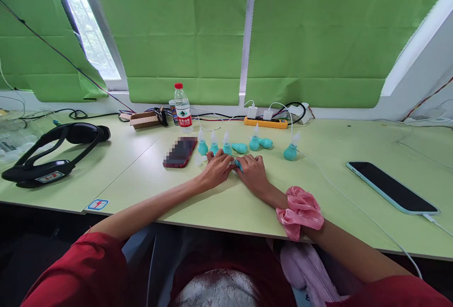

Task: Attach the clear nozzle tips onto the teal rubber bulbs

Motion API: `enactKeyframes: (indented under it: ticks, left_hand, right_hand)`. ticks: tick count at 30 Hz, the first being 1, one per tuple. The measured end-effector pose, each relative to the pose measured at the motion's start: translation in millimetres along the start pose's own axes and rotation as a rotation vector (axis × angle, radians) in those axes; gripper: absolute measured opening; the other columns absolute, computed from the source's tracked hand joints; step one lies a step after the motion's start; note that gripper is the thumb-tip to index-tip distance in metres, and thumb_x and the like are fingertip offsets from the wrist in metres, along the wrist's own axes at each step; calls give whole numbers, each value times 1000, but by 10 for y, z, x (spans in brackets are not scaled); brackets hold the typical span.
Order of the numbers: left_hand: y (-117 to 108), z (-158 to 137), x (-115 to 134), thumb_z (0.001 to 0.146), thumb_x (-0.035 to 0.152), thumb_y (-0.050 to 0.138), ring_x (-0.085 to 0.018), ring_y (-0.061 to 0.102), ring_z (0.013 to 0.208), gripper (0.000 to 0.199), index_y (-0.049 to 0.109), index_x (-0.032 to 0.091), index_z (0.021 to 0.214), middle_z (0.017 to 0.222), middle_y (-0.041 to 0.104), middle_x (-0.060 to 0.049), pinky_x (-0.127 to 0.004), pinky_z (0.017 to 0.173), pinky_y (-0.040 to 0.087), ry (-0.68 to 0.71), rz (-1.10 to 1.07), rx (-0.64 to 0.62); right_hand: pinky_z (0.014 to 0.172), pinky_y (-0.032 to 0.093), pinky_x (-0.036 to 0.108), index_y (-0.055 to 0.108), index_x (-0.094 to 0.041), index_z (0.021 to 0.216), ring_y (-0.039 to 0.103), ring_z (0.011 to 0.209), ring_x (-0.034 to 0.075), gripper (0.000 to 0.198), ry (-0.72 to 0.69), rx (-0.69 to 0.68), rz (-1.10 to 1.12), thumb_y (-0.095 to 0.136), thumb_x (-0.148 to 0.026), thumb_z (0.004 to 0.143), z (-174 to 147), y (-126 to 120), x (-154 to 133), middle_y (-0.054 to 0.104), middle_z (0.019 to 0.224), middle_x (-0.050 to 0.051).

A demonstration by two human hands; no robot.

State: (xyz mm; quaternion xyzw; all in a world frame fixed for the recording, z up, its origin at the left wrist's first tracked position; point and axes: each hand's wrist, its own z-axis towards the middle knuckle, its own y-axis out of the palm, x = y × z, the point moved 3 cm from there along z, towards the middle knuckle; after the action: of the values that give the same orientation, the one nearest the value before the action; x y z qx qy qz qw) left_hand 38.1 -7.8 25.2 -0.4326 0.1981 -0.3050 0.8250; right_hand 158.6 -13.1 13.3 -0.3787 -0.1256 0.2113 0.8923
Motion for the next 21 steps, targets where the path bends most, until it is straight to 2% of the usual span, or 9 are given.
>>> enactKeyframes:
  ticks: [6,9,13,21]
  left_hand:
    - [-19,-14,-30,82,26,34,-21,41,85,19,49,15,88,79,54,-6,-35,66,25,-5,-33,33]
    - [-42,2,-27,84,29,28,-21,41,84,26,49,15,85,79,51,-7,-36,66,26,30,33,8]
    - [17,74,-42,86,35,23,-23,40,86,34,49,14,78,78,51,-8,-38,65,27,119,129,-54]
    - [149,92,17,82,35,31,-20,42,77,31,48,14,67,64,52,-6,-39,64,28,316,110,-49]
  right_hand:
    - [63,33,30,52,-15,78,51,74,20,15,-88,-25,110,44,-27,78,20,71,59,57,75,7]
    - [65,35,31,50,-16,81,50,76,21,14,-150,15,129,44,-27,76,32,80,92,56,77,8]
    - [65,36,30,50,-16,81,50,74,19,16,-126,26,171,48,-29,72,58,78,160,56,76,6]
    - [53,31,24,48,-17,62,43,54,12,7,-147,-110,226,45,-21,66,-39,44,119,48,60,2]
